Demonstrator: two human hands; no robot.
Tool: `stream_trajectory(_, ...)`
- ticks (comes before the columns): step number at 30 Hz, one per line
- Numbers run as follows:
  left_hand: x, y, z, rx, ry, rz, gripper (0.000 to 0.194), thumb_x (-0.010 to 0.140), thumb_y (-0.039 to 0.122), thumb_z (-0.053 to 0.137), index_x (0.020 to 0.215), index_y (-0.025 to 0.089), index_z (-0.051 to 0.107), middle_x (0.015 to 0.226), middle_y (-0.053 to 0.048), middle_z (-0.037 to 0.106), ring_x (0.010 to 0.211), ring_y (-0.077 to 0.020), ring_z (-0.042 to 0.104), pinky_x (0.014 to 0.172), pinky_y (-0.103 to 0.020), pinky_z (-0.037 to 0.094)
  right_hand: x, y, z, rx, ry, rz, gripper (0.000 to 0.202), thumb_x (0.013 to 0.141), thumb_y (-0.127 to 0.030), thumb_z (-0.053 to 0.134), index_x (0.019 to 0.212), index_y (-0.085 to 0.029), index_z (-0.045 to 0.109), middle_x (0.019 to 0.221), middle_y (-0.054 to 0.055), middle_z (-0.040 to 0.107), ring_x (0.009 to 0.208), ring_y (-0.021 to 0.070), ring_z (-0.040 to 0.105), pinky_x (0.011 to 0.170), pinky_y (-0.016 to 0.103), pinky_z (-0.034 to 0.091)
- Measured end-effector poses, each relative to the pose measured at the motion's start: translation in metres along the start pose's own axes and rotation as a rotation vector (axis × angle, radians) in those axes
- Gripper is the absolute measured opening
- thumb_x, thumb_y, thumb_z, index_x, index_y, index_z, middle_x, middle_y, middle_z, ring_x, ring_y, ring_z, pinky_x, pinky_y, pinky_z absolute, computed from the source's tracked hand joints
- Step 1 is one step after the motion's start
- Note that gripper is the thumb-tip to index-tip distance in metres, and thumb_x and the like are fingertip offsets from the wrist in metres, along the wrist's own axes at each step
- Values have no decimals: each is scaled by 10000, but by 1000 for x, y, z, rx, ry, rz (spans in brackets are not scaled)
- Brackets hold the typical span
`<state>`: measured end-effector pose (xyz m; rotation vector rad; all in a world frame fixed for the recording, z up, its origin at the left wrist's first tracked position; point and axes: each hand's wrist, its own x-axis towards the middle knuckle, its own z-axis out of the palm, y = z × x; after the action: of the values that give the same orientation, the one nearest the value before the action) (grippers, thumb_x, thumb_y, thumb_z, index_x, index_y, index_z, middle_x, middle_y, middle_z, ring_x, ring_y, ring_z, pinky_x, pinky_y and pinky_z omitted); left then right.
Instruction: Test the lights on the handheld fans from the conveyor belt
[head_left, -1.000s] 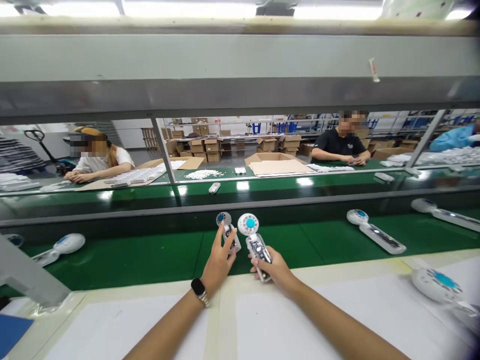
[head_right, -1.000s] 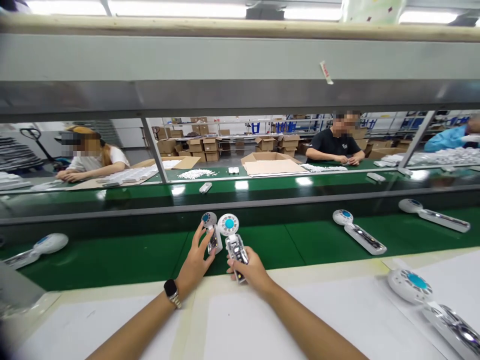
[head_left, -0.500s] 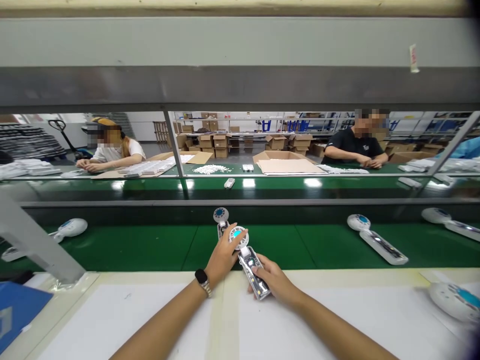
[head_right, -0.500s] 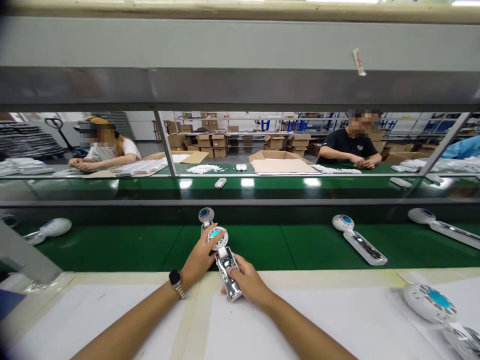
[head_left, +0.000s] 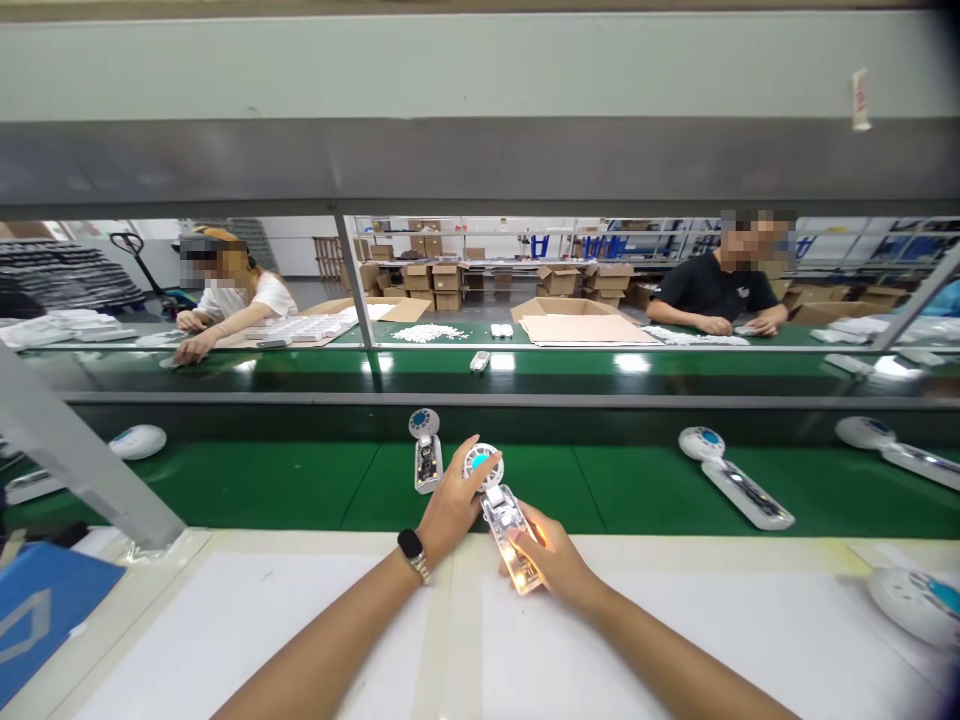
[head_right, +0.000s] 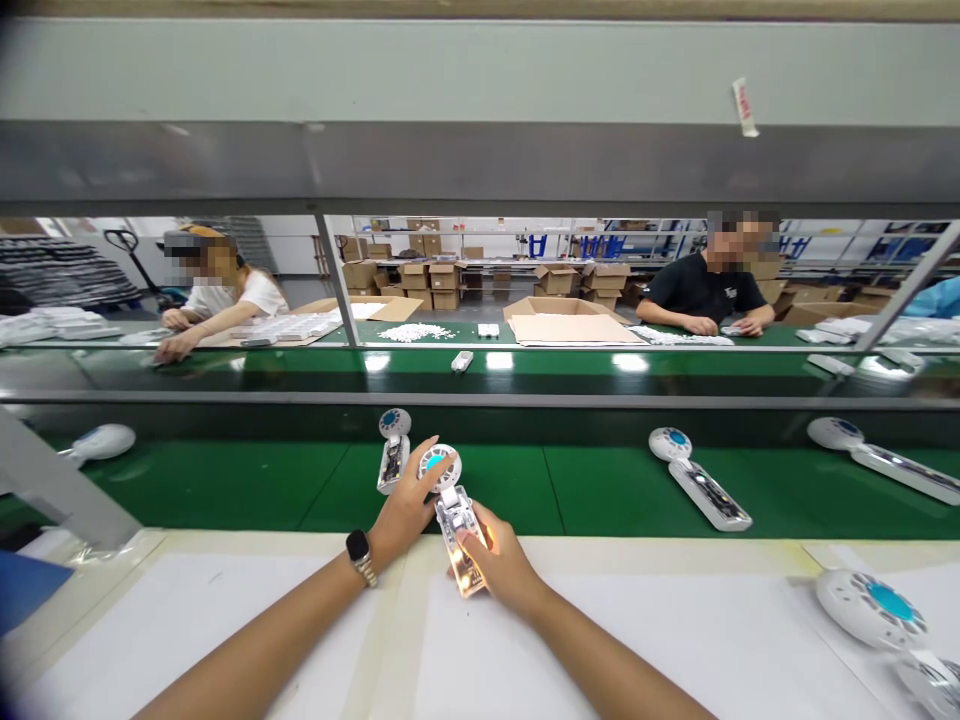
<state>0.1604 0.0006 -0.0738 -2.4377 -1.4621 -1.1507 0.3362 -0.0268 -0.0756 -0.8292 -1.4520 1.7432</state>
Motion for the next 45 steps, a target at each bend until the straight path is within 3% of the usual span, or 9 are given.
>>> stream_trajectory(6, -1, -1, 2, 28, 44, 26, 575, 816, 53, 448, 1330, 267, 304, 1448, -110, 137, 1296, -267, 267, 985, -414, 394, 2, 0, 0, 49, 19, -61, 458, 734, -472, 592, 1080, -181, 520, 659, -7, 549, 511, 153, 570, 412, 249, 444)
stream_trajectory(12, 0, 2, 0, 43, 39, 40, 571, 831, 82, 445, 1345, 259, 266, 1451, -133, 142, 1282, -270, 297, 974, -433, 398, 2, -2, -1, 135, 50, -22, 497, 700, -470, 626, 1099, -190, 524, 824, 41, 594, 520, 149, 584, 415, 268, 468)
stream_trajectory(21, 1, 2, -1, 11, 24, 20, 554, 832, 121, 468, 1333, 277, 293, 1432, -132, 195, 1282, -281, 297, 981, -461, 383, 0, -8, 1, 130, 58, 9, 502, 691, -482, 635, 1076, -174, 539, 673, 10, 594, 511, 165, 603, 422, 261, 465)
stream_trajectory(28, 1, 2, -1, -26, -24, -20, 575, 827, 112, 466, 1341, 286, 274, 1432, -122, 187, 1291, -280, 277, 989, -467, 367, 1, -4, -7, 200, -12, -1, 426, 718, -391, 626, 1086, -191, 547, 922, 70, 619, 586, 173, 634, 446, 263, 481)
stream_trajectory(32, 1, 1, -1, -48, -73, -58, 575, 831, 122, 470, 1343, 296, 274, 1441, -106, 193, 1290, -265, 282, 1004, -453, 352, 1, -2, -10, 214, -60, -18, 394, 709, -352, 641, 1055, -180, 562, 880, 61, 618, 618, 180, 639, 479, 268, 487)
stream_trajectory(45, 1, -3, 1, -36, -67, -63, 570, 835, 147, 480, 1343, 305, 277, 1438, -90, 231, 1280, -262, 303, 1006, -463, 349, 3, -4, -7, 207, -13, -12, 396, 691, -345, 639, 1036, -172, 551, 780, 24, 604, 592, 177, 635, 455, 260, 488)
